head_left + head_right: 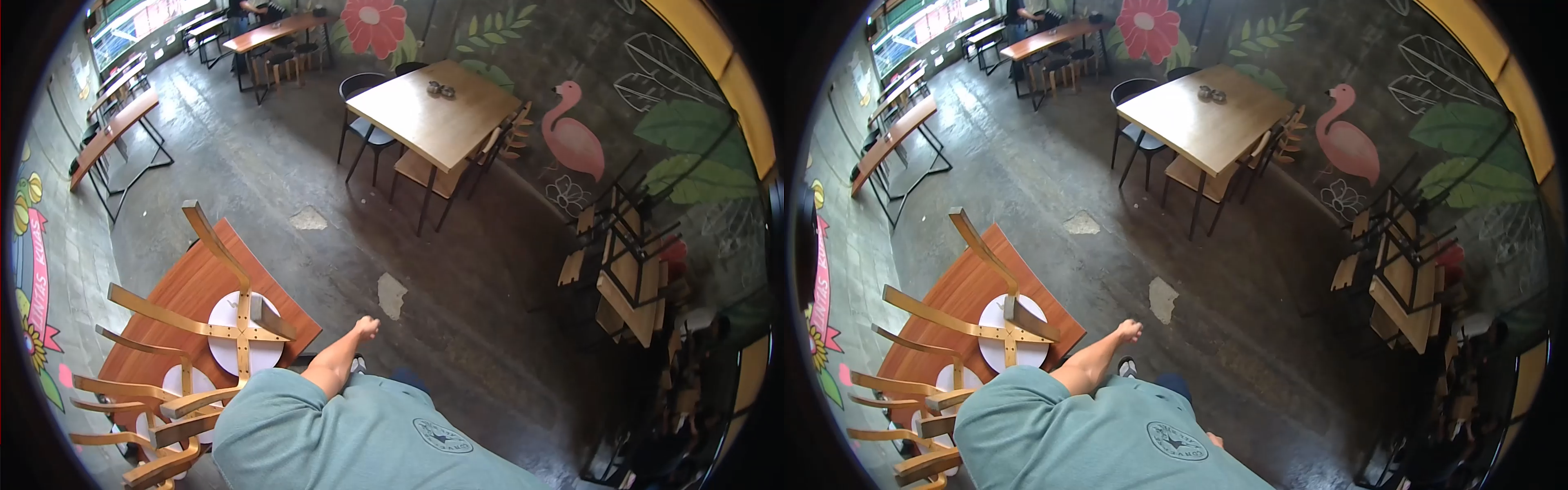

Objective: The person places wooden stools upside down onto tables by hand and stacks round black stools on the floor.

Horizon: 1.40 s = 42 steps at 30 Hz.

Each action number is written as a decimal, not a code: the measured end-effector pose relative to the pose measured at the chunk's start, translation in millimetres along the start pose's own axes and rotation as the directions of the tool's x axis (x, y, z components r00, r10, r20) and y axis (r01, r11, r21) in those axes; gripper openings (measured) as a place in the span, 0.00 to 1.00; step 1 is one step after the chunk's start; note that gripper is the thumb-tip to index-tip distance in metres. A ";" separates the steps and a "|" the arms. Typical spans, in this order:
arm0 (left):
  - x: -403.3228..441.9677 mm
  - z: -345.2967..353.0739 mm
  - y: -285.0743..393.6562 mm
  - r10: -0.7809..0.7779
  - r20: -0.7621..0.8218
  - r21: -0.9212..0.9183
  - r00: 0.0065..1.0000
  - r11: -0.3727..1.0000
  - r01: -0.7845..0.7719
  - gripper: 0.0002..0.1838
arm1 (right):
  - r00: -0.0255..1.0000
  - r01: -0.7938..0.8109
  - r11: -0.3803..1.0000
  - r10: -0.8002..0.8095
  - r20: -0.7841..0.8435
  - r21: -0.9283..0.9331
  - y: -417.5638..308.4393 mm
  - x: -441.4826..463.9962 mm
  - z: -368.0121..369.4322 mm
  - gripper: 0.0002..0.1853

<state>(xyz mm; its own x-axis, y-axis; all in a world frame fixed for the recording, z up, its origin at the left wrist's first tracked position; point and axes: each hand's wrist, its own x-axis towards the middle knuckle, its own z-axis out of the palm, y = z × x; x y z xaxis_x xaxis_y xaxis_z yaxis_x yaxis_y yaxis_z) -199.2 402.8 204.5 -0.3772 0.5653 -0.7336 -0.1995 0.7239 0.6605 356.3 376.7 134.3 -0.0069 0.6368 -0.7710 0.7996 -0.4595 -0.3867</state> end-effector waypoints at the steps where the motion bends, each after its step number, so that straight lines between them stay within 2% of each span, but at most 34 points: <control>1: 9.8 -5.4 21.8 -0.037 0.040 -0.034 0.998 0.999 0.039 0.16 | 0.993 0.118 0.990 -0.118 0.014 -0.075 -9.3 20.4 -1.4 0.14; 2: 25.0 -17.6 52.6 -0.056 0.011 -0.067 0.998 0.996 0.056 0.16 | 0.967 0.253 0.954 -0.247 0.057 -0.159 -51.9 54.6 -9.9 0.14; 4: 48.1 -29.7 74.1 -0.104 0.039 -0.171 0.994 0.979 0.109 0.13 | 0.869 0.495 0.828 -0.473 0.145 -0.263 -92.2 96.4 -8.6 0.15; 5: 56.6 -40.0 78.9 -0.116 0.005 -0.159 0.993 0.981 0.115 0.17 | 0.797 0.603 0.740 -0.569 0.201 -0.296 -108.9 114.7 -5.4 0.15; 7: 74.1 -63.4 79.5 -0.180 -0.057 -0.190 0.982 0.967 0.167 0.17 | 0.609 0.790 0.517 -0.722 0.329 -0.330 -146.3 149.5 -5.7 0.15; 8: 80.1 -76.5 75.7 -0.233 -0.098 -0.208 0.967 0.955 0.209 0.17 | 0.926 0.249 0.964 -0.211 0.314 -0.088 -208.9 152.9 -22.1 0.14; 9: 81.8 -92.0 72.8 -0.265 -0.104 -0.227 0.959 0.945 0.237 0.17 | 0.917 0.253 0.961 -0.203 0.343 -0.108 -271.7 124.2 -51.6 0.14; 10: 96.2 -104.4 52.8 -0.287 -0.121 -0.305 0.950 0.922 0.239 0.16 | 0.808 0.463 0.886 -0.422 0.410 -0.001 -338.5 110.7 -82.1 0.11; 11: 91.2 -116.3 49.6 -0.322 -0.186 -0.327 0.928 0.911 0.250 0.15 | 0.906 0.172 0.985 -0.144 0.398 -0.033 -394.8 128.3 -93.2 0.11; 12: 89.1 -128.3 40.3 -0.358 -0.257 -0.310 0.898 0.910 0.274 0.15 | 0.915 -0.140 0.988 0.152 0.374 -0.060 -433.7 150.8 -102.2 0.10; 14: 75.6 -145.8 39.8 -0.453 -0.316 -0.322 0.834 0.878 0.354 0.16 | 0.917 -0.149 0.987 0.163 0.364 -0.064 -501.9 221.3 -114.4 0.10; 16: 76.5 -153.5 38.5 -0.503 -0.360 -0.385 0.786 0.847 0.366 0.16 | 0.927 0.000 0.998 0.025 0.374 -0.067 -591.2 279.8 -124.2 0.10; 18: 81.9 -151.9 51.3 -0.544 -0.399 -0.457 0.738 0.816 0.355 0.17 | 0.914 0.130 0.981 -0.061 0.400 -0.146 -692.0 314.0 -123.4 0.11; 20: 82.9 -127.5 59.4 -0.612 -0.404 -0.552 0.680 0.756 0.352 0.17 | 0.881 0.258 0.955 -0.170 0.441 -0.148 -782.7 342.3 -106.2 0.10; 22: 98.8 -109.6 78.2 -0.550 -0.323 -0.613 0.770 0.742 0.273 0.17 | 0.848 0.343 0.927 -0.238 0.474 -0.149 -872.5 341.2 -75.5 0.09; 23: 114.7 -105.7 75.5 -0.514 -0.350 -0.535 0.783 0.796 0.284 0.18 | 0.833 0.373 0.911 -0.246 0.495 -0.174 -912.7 336.5 -55.0 0.09; 24: 142.5 -96.7 61.2 -0.476 -0.375 -0.448 0.795 0.844 0.294 0.19 | 0.792 0.442 0.884 -0.304 0.529 -0.154 -946.9 328.9 -31.6 0.08; 25: 181.3 -87.1 18.7 -0.397 -0.433 -0.480 0.809 0.862 0.166 0.21 | 0.748 0.505 0.853 -0.357 0.560 -0.130 -976.0 317.9 -8.2 0.08; 26: 179.8 -92.5 31.5 -0.409 -0.442 -0.507 0.798 0.848 0.153 0.21 | 0.713 0.540 0.834 -0.382 0.588 -0.112 -999.4 311.3 17.3 0.08; 28: 160.4 -117.2 74.1 -0.549 -0.181 -0.679 0.816 0.670 0.300 0.23 | 0.641 0.582 0.808 -0.387 0.663 -0.091 -1034.2 299.1 63.6 0.08; 30: 175.4 -158.3 84.9 -0.585 -0.103 -0.613 0.804 0.674 0.412 0.22 | 0.598 0.618 0.772 -0.335 0.728 -0.152 -1058.8 283.3 100.4 0.08; 31: 186.5 -183.2 89.4 -0.630 -0.079 -0.641 0.773 0.625 0.444 0.21 | 0.610 0.620 0.759 -0.305 0.731 -0.200 -1066.0 282.6 116.7 0.08; 32: 200.4 -208.4 97.4 -0.621 -0.081 -0.637 0.780 0.634 0.438 0.21 | 0.602 0.629 0.744 -0.282 0.747 -0.226 -1071.4 282.0 125.6 0.09; 34: 224.6 -266.5 113.3 -0.644 -0.162 -0.690 0.748 0.616 0.381 0.20 | 0.645 0.560 0.765 -0.161 0.747 -0.318 -1079.4 295.2 138.0 0.09; 35: 238.8 -298.4 126.9 -0.595 -0.210 -0.656 0.776 0.674 0.339 0.18 | 0.666 0.545 0.752 -0.120 0.736 -0.371 -1083.5 300.2 139.4 0.09; 36: 262.5 -332.2 127.9 -0.544 -0.174 -0.648 0.821 0.691 0.321 0.14 | 0.670 0.511 0.761 -0.062 0.740 -0.400 -1087.2 314.2 142.2 0.09; 38: 298.4 -396.0 158.1 -0.420 -0.368 -0.666 0.829 0.742 0.080 0.14 | 0.765 0.446 0.749 -0.033 0.644 -0.491 -1096.5 340.1 144.6 0.11; 39: 320.1 -424.4 165.1 -0.319 -0.522 -0.601 0.791 0.796 -0.075 0.18 | 0.814 0.392 0.735 0.004 0.581 -0.554 -1103.7 349.9 149.2 0.11; 40: 315.6 -433.3 171.9 -0.362 -0.507 -0.609 0.782 0.793 -0.028 0.18 | 0.812 0.394 0.727 0.012 0.584 -0.563 -1106.7 355.7 147.3 0.11; 41: 334.7 -460.5 182.2 -0.298 -0.538 -0.594 0.788 0.798 -0.103 0.17 | 0.824 0.332 0.769 0.045 0.564 -0.546 -1112.2 359.9 146.1 0.11; 42: 330.0 -482.8 210.7 -0.319 -0.587 -0.642 0.744 0.743 -0.187 0.15 | 0.834 0.268 0.797 0.090 0.545 -0.542 -1122.2 360.2 153.3 0.11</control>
<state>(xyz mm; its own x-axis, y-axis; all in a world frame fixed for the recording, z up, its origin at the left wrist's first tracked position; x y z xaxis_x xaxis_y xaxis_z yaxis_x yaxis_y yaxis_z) -802.3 550.9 179.0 -0.7474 -0.0425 -0.6630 -0.6586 0.1785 0.7310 -635.5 1026.8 212.9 -0.2611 0.1519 -0.9533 0.9604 0.1400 -0.2408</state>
